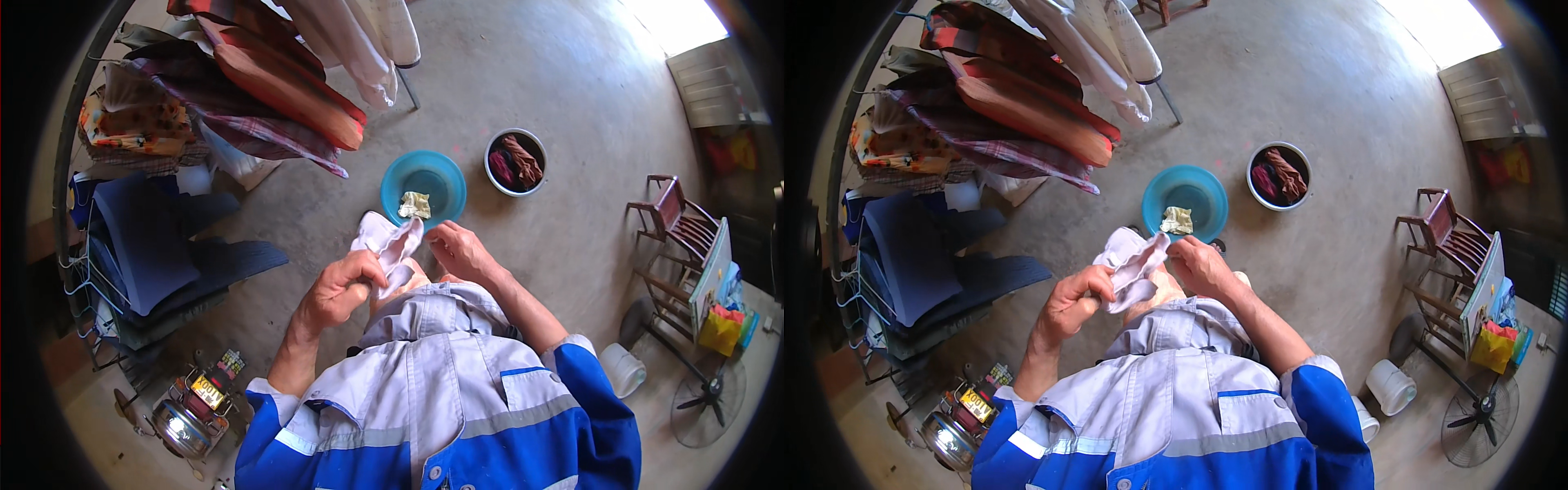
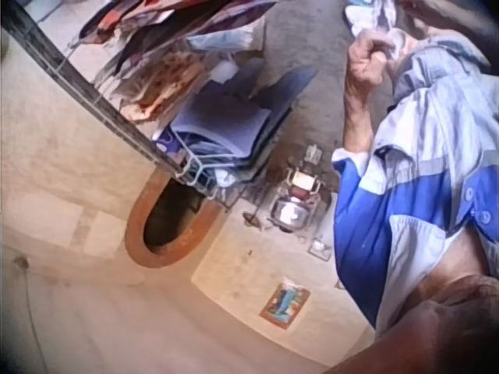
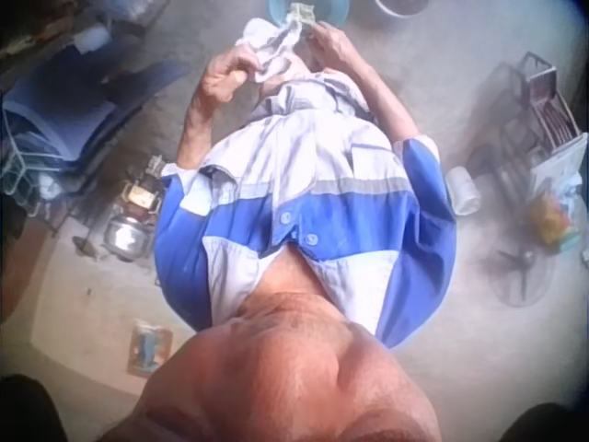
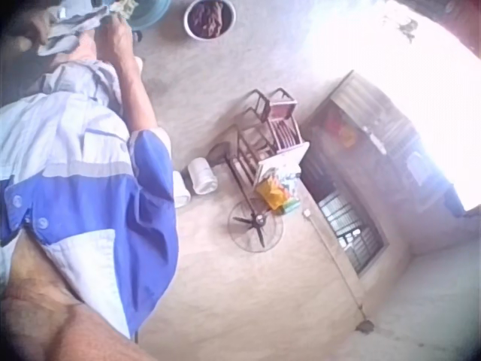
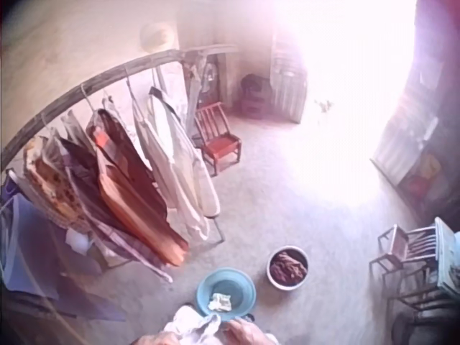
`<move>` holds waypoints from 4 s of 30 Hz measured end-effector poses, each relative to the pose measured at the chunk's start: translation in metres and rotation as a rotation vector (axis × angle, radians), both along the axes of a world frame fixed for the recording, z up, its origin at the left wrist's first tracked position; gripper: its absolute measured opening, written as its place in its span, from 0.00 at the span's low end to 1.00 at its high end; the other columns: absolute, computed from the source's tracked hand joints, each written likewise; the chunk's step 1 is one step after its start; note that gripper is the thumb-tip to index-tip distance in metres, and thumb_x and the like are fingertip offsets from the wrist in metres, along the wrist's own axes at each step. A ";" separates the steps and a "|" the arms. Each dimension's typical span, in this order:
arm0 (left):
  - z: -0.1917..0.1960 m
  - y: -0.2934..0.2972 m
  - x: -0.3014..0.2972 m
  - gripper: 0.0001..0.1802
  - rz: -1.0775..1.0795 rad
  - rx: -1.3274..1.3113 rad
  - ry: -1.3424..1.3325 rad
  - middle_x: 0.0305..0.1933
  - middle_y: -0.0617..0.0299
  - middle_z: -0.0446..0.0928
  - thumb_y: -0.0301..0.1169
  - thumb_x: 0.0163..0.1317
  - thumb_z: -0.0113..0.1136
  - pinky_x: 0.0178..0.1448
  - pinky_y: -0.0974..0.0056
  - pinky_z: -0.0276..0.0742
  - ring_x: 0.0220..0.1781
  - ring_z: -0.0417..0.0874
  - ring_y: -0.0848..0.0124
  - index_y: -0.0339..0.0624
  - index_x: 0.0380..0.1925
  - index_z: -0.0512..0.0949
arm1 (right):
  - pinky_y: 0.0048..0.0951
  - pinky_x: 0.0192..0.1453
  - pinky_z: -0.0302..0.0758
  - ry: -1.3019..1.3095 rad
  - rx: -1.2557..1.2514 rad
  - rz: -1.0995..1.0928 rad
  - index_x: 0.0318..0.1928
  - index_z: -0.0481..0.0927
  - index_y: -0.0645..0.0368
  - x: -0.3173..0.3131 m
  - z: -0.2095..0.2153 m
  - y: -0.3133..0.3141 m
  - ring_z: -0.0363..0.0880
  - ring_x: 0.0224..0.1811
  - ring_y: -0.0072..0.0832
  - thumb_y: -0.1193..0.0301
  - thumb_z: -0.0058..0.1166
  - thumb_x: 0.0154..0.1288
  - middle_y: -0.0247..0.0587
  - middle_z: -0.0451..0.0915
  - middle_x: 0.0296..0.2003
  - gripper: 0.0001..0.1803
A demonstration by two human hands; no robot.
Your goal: The person takes items of clothing from a basin, places them onto hangers, and hangs the hangers on a metal drying rack.
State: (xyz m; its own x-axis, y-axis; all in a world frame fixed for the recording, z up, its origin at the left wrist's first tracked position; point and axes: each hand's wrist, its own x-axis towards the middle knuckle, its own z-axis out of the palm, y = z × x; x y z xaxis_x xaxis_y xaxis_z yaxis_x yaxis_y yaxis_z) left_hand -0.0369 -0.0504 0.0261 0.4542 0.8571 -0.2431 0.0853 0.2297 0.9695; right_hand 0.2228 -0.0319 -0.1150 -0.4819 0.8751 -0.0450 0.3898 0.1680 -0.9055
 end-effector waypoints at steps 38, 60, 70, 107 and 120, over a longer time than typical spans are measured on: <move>-0.078 -0.030 0.014 0.29 0.241 0.713 0.856 0.49 0.54 0.73 0.12 0.49 0.57 0.57 0.55 0.73 0.51 0.75 0.55 0.41 0.54 0.75 | 0.22 0.43 0.76 0.435 -0.434 -0.538 0.48 0.78 0.64 0.063 0.027 0.000 0.78 0.38 0.21 0.81 0.53 0.68 0.35 0.80 0.41 0.09; -0.157 -0.056 -0.003 0.14 1.010 -0.378 -0.035 0.51 0.56 0.80 0.34 0.77 0.43 0.48 0.58 0.86 0.49 0.85 0.65 0.45 0.58 0.70 | 0.37 0.38 0.82 -0.178 0.158 -0.058 0.42 0.78 0.60 0.057 0.042 -0.064 0.82 0.37 0.42 0.79 0.63 0.58 0.47 0.77 0.38 0.12; -0.145 -0.033 0.003 0.12 0.979 -0.159 -0.041 0.52 0.58 0.79 0.29 0.74 0.49 0.50 0.66 0.80 0.48 0.80 0.72 0.40 0.53 0.76 | 0.46 0.39 0.77 -0.524 -0.151 -0.193 0.33 0.71 0.62 0.064 0.011 -0.048 0.80 0.36 0.52 0.68 0.62 0.62 0.55 0.78 0.36 0.13; -0.036 0.098 0.007 0.18 0.865 0.520 0.545 0.37 0.64 0.76 0.18 0.54 0.58 0.43 0.67 0.79 0.38 0.79 0.73 0.39 0.47 0.78 | 0.37 0.37 0.80 -0.388 0.200 -0.303 0.36 0.82 0.63 0.095 0.133 0.117 0.86 0.32 0.41 0.63 0.56 0.64 0.52 0.83 0.28 0.14; 0.017 0.110 -0.003 0.09 0.348 0.634 0.957 0.40 0.50 0.83 0.25 0.55 0.56 0.48 0.53 0.81 0.42 0.85 0.53 0.39 0.36 0.81 | 0.40 0.42 0.81 -0.517 0.104 0.004 0.43 0.84 0.61 0.109 0.134 0.150 0.86 0.37 0.43 0.72 0.54 0.62 0.52 0.85 0.34 0.11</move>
State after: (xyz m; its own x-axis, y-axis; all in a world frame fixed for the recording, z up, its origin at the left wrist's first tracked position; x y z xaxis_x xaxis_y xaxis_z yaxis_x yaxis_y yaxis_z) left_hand -0.0398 0.0599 0.0434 0.0396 0.9873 0.1538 0.8612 -0.1118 0.4958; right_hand 0.3314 0.1182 0.0190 -0.4229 0.8858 -0.1912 0.7807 0.2490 -0.5732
